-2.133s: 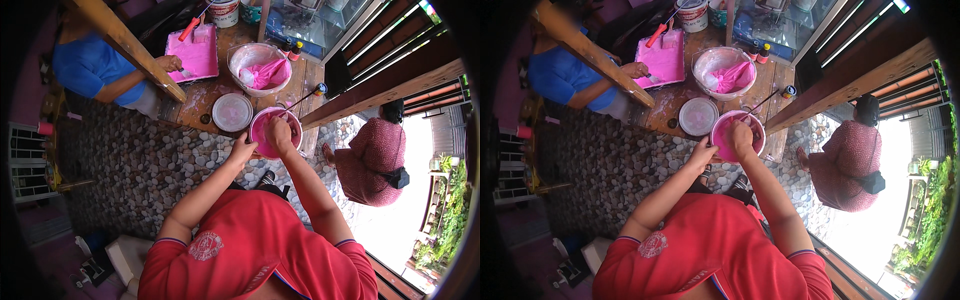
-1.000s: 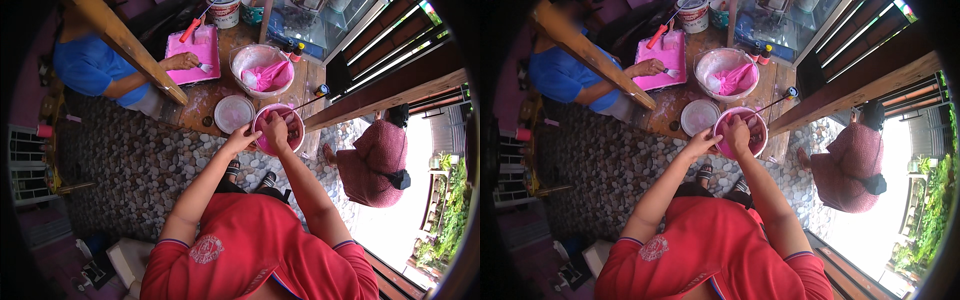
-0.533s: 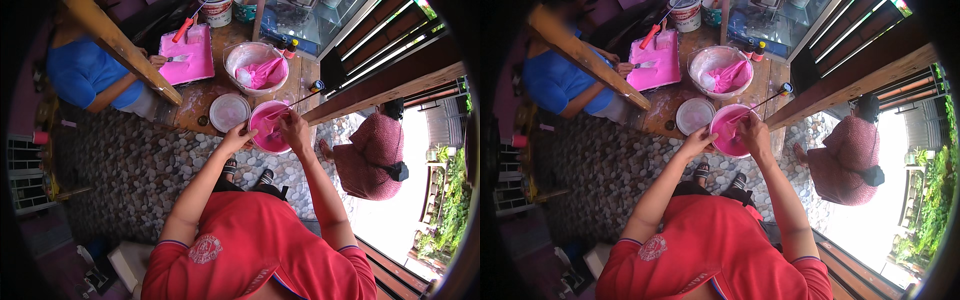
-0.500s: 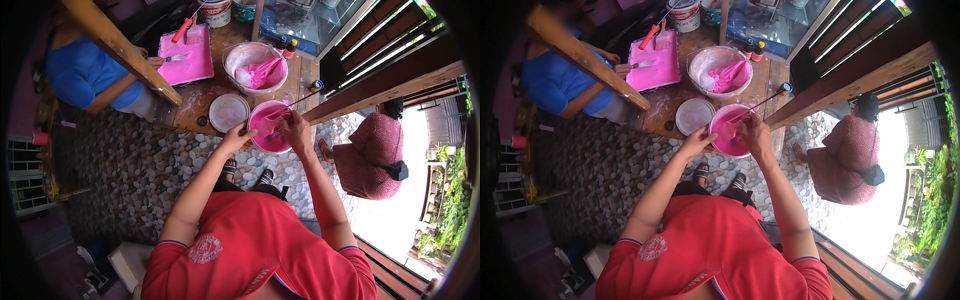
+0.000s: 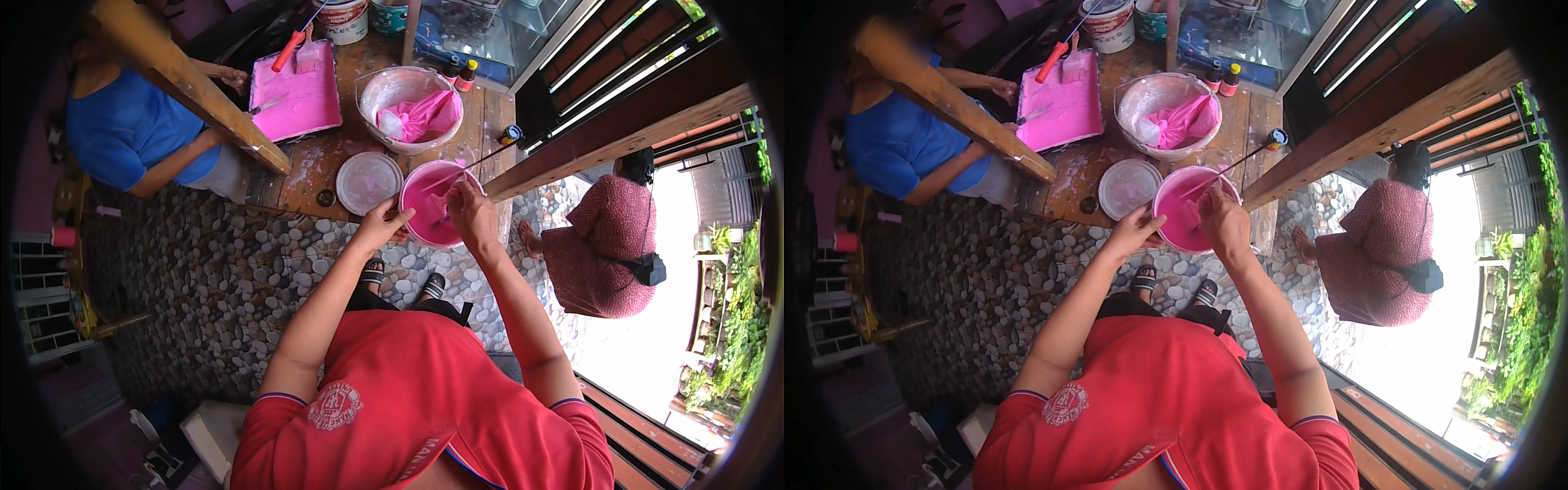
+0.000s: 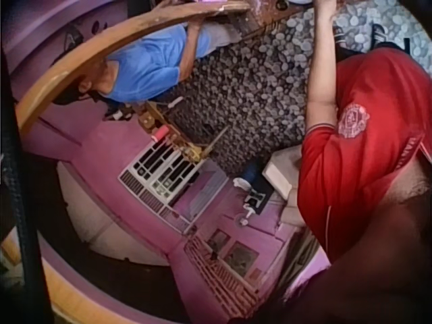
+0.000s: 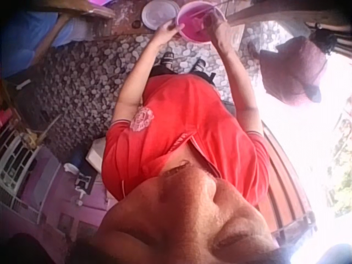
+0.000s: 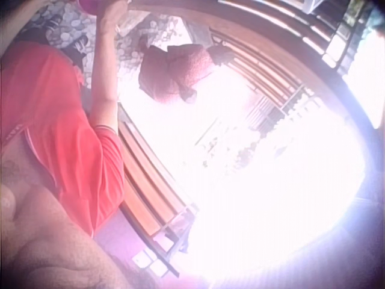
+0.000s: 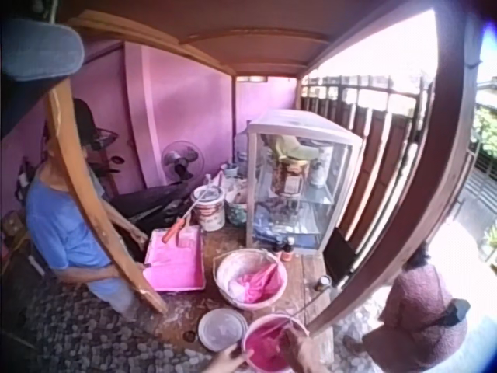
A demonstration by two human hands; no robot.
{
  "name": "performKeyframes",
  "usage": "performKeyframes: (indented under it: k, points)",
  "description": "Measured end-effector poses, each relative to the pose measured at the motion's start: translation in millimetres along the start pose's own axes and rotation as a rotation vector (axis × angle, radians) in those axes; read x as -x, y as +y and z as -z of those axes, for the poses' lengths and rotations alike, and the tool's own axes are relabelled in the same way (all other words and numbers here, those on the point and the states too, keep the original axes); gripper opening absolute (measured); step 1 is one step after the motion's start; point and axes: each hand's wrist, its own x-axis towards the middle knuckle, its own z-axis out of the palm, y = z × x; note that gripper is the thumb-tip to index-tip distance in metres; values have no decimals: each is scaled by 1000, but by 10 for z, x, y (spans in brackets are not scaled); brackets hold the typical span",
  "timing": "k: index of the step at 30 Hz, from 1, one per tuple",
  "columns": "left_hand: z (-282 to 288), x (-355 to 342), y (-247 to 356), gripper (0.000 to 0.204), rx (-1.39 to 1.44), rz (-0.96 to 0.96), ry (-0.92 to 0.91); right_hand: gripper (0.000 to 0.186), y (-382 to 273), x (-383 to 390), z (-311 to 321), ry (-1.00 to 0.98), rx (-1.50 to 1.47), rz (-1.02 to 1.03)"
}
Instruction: The person mixes pink paint in a bucket using a brush, carries the bucket outside to pour a portion into a hole in the ground, and then returns to the table to squeeze a pink cloth saturated with the paint.
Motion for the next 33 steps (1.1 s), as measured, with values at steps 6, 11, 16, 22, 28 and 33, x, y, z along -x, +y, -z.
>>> performKeyframes:
  k: [6, 11, 16, 22, 28, 33]
  points:
    - [-20, 2, -18, 68, 22, -21, 44, 9, -124, 41, 60, 32, -67, 116]
    - [-56, 8, -4, 68, 11, -40, 47, 13, -35, 50, -7, -71, -104, 197]
    - [-60, 64, -8, 66, -1046, -744, 586, 18, -172, 38, 160, -67, -129, 84]
    - [-384, 159, 517, 56, -1113, -886, 240, 20, -462, 41, 277, -54, -184, 40]
    - [-419, 63, 515, 34, -998, -883, 235, 30, -409, 54, 344, -102, -233, 102]
    - [-385, 110, 536, 18, -843, -915, 323, 49, -49, -66, 358, 60, -422, -301]
